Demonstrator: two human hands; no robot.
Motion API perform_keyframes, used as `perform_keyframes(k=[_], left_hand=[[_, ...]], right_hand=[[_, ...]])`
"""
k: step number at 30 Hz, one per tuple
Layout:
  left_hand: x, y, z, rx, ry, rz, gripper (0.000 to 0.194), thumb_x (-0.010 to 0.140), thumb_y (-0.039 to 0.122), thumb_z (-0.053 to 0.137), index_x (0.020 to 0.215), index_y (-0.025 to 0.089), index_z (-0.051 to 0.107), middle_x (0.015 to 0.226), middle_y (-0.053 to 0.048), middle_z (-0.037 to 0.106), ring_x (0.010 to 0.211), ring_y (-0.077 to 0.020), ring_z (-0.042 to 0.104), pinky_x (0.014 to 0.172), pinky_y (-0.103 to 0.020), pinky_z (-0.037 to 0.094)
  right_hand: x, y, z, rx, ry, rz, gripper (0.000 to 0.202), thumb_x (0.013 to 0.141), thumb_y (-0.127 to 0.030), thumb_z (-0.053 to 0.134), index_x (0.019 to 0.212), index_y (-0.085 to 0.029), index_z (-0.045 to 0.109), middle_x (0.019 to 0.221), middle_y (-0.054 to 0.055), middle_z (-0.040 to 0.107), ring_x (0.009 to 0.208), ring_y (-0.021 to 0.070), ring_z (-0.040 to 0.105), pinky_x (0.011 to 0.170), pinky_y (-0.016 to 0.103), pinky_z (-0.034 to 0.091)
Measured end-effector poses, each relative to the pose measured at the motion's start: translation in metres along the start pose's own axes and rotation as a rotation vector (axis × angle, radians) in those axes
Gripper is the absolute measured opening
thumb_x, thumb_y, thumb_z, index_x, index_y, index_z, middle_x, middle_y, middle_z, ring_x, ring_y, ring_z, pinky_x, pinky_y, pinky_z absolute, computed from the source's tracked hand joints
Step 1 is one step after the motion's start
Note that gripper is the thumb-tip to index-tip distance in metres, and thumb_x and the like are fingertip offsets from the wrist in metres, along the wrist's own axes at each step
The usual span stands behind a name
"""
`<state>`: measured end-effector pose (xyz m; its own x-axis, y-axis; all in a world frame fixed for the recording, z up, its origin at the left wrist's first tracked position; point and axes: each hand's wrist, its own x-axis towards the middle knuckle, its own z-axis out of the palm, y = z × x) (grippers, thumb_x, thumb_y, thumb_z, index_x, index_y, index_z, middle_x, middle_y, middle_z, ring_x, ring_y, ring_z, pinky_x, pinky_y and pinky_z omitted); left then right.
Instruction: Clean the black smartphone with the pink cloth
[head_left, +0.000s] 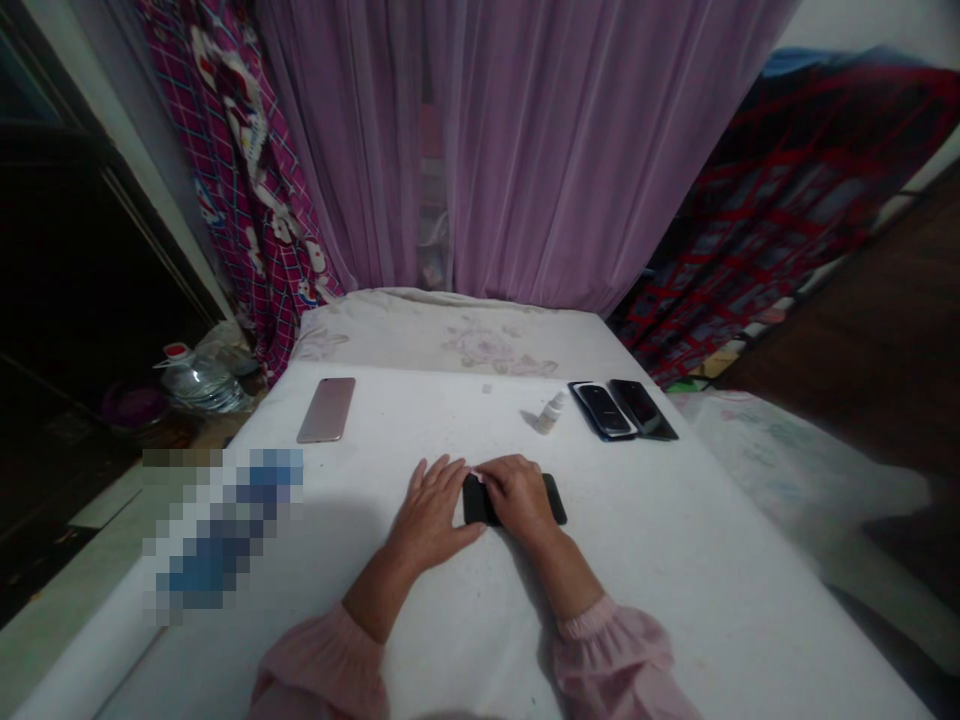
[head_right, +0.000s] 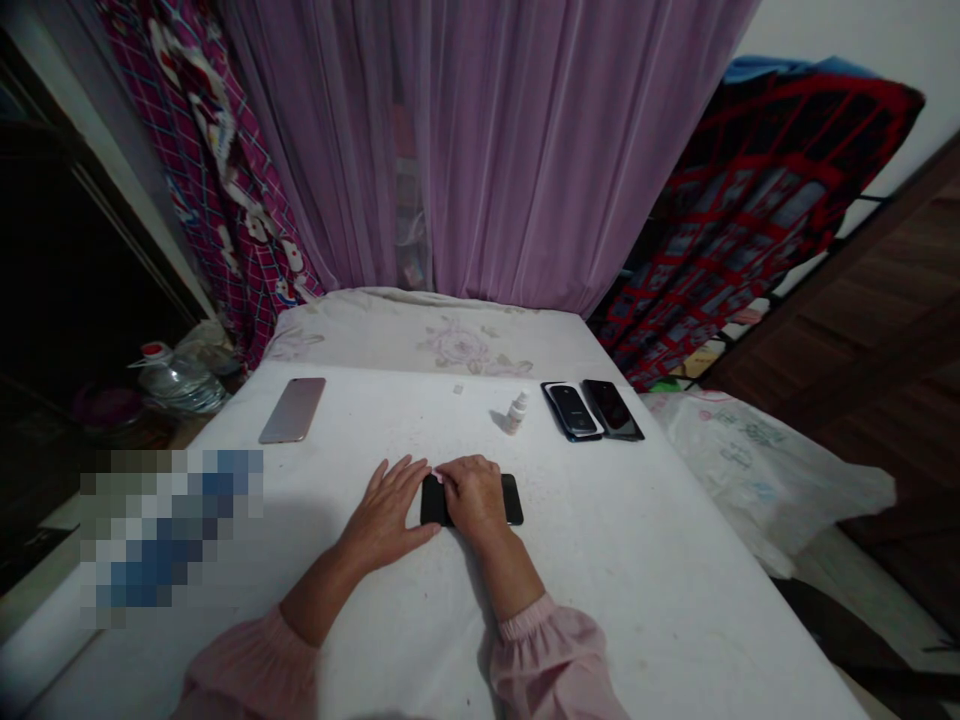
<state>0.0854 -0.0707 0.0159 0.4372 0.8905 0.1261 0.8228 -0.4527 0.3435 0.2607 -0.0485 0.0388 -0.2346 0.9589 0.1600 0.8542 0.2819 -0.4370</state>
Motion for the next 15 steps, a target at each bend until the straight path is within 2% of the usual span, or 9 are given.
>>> perform_keyframes(k=[4, 12, 15], left_hand=[[0.001, 0.002, -0.004, -0.004, -0.024, -0.008, 0.069, 0.082, 0.048, 0.063, 0.139, 0.017, 0.043, 0.15, -0.011, 0.043, 0.142, -0.0301, 0.03, 0.119, -0.054, 0.013], [0.0, 0.001, -0.005, -0.028, -0.03, -0.014, 0.068, 0.082, 0.049, 0.062, 0.14, 0.018, 0.043, 0.151, -0.01, 0.042, 0.143, -0.0294, 0.029, 0.119, -0.054, 0.011], [0.0, 0.001, -0.006, -0.026, -0.045, -0.019, 0.07, 0.082, 0.049, 0.063, 0.14, 0.017, 0.042, 0.151, -0.01, 0.041, 0.143, -0.0293, 0.028, 0.12, -0.053, 0.011]], right_hand=[[-0.003, 0.011, -0.003, 0.003, 0.021, 0.013, 0.028, 0.086, -0.013, 0.054, 0.101, -0.027, 0.073, 0.1, 0.003, 0.074, 0.098, 0.0222, 0.059, 0.087, 0.036, 0.036], [-0.025, 0.072, -0.022, -0.025, 0.13, 0.135, 0.024, 0.088, -0.021, 0.054, 0.097, -0.029, 0.075, 0.1, 0.0, 0.075, 0.097, 0.0217, 0.062, 0.091, 0.035, 0.041], [-0.029, 0.082, -0.024, -0.03, 0.156, 0.16, 0.023, 0.087, -0.022, 0.055, 0.097, -0.029, 0.075, 0.099, 0.0, 0.075, 0.097, 0.0218, 0.062, 0.09, 0.035, 0.042]])
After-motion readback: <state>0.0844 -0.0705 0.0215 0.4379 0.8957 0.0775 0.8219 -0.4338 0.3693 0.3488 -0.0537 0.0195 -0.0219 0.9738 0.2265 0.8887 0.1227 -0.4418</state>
